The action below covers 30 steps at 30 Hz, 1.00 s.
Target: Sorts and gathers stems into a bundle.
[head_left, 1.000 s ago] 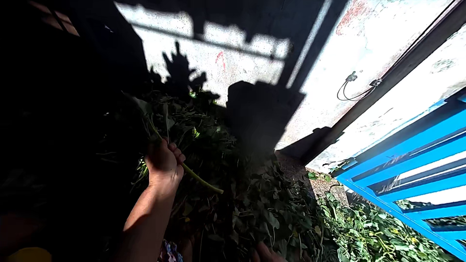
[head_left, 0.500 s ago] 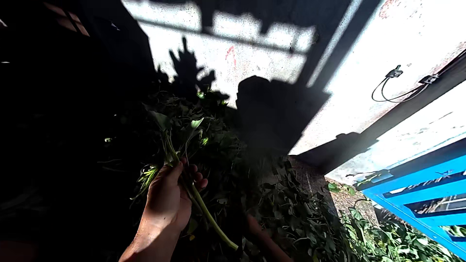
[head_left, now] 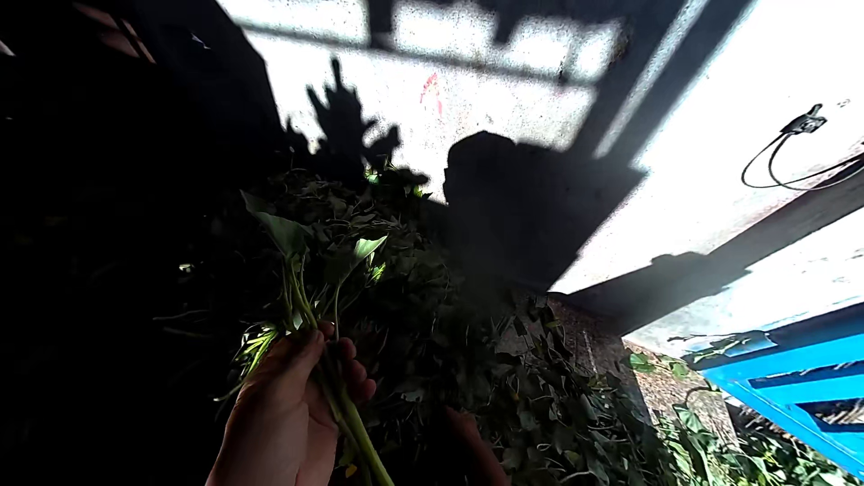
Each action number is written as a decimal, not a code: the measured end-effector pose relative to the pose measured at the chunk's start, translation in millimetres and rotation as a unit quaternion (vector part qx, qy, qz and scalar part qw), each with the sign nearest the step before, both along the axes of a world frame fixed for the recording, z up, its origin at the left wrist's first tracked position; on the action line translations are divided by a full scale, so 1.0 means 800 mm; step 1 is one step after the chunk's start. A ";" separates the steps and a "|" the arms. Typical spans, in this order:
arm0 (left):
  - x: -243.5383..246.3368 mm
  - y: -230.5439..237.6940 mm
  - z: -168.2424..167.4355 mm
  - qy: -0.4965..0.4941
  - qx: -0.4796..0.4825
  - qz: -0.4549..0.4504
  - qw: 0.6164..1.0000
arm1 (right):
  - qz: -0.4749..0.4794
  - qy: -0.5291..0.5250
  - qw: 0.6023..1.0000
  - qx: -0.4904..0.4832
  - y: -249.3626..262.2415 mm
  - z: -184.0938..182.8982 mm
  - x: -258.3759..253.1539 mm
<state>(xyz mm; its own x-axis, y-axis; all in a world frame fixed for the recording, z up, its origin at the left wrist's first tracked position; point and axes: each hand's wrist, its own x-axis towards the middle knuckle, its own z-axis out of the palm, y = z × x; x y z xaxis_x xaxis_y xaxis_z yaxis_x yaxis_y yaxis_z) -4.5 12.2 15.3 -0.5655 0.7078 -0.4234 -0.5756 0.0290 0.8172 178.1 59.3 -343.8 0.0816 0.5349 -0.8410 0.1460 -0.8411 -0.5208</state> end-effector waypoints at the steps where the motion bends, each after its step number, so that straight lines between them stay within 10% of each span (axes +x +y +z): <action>1: 0.001 0.000 -0.001 -0.004 0.005 -0.002 1.000 | -0.009 0.025 1.000 0.010 -0.005 0.021 0.020; 6: 0.012 -0.001 -0.007 -0.005 0.006 -0.017 1.000 | -0.013 0.136 0.990 0.024 -0.061 0.071 0.144; 10: 0.021 -0.004 -0.008 0.007 -0.012 -0.036 0.999 | 0.160 -0.237 0.957 0.045 -0.080 0.040 0.229; 15: 0.030 -0.005 -0.011 0.013 -0.012 -0.047 0.999 | 0.137 -0.448 0.836 0.285 -0.084 0.086 0.188; 22: 0.037 -0.001 -0.016 -0.012 -0.038 -0.083 0.996 | 0.300 -0.326 0.895 0.043 -0.063 0.022 0.142; 30: 0.040 -0.005 -0.027 0.006 -0.011 -0.093 0.996 | -0.015 -0.142 0.976 0.166 -0.102 0.068 0.172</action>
